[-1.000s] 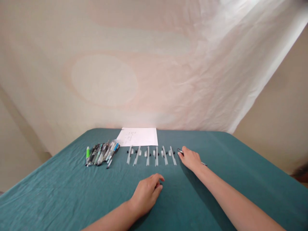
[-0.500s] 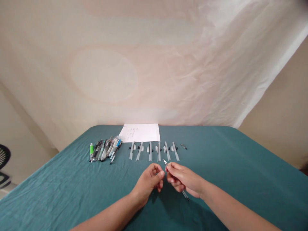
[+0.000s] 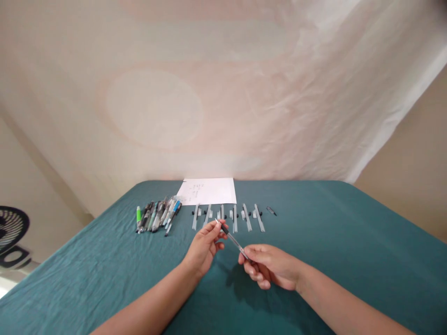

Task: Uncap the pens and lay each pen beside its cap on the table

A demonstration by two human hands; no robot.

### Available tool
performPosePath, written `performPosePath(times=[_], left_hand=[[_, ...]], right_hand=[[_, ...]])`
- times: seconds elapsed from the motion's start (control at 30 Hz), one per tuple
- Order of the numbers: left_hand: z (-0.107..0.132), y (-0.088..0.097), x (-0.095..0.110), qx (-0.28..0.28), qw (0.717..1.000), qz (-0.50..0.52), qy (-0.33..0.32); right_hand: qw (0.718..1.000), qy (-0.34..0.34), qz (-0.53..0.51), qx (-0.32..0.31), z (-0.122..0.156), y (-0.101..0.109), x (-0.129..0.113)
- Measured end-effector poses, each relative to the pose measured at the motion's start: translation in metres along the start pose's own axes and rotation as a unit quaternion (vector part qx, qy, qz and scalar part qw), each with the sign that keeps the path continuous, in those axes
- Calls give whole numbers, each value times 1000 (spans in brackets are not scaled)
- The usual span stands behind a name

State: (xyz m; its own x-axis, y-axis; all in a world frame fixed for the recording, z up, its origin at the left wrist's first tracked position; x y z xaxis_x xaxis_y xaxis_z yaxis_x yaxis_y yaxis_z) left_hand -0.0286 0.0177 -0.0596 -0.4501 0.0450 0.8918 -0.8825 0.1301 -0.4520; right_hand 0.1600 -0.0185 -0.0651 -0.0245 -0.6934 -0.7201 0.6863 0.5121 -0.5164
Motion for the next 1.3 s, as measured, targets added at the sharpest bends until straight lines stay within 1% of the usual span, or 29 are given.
performPosePath(times=[0.07,0.23,0.37,0.5,0.63,0.8,0.93,1.1,1.17,1.3], left_hand=[[-6,7,1,11,1000,19,-1],[-11,15,-2,7,999,47,3],[-11,15,-2,-2,999,43,-1],[-10,12,-1,-18,999,28,-4],[-9,11,0,-14,1000,23,-12],[-10,12,1,-11,999,40,-8],[-9,12,0,-8,999,52,2],[-3,6,-4,-49,998,41,29],[-1,4,-5,-56,997,31,35],[-1,4,-7,-54,998,12,36]], right_hand=[[1000,-9,-6,-3,0,3,0],[1000,-12,-17,-9,0,9,-1],[999,-8,-30,-16,1,15,0],[999,-18,-35,-25,2,18,1],[998,-13,-43,-38,1,21,2],[998,-22,-43,-32,-1,25,4],[998,-20,-40,-44,0,20,3],[998,-11,-30,-61,0,11,3],[998,-8,-9,-54,-1,10,5],[999,14,49,-11,-3,7,8]])
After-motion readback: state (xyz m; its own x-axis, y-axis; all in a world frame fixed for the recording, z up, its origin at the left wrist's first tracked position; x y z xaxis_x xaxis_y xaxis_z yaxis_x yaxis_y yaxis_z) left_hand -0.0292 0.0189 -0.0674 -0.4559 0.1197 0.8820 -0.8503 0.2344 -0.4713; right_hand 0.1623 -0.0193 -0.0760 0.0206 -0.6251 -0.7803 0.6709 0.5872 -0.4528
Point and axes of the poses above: each hand's wrist, its own z-axis away from the middle knuckle, its own y-axis out of the back of the hand, x = y × z, the point moved 1 cm from there along -z, towards the middle knuckle, and after that the axes turned 11 degrees about -y, right-handed, at the moved point
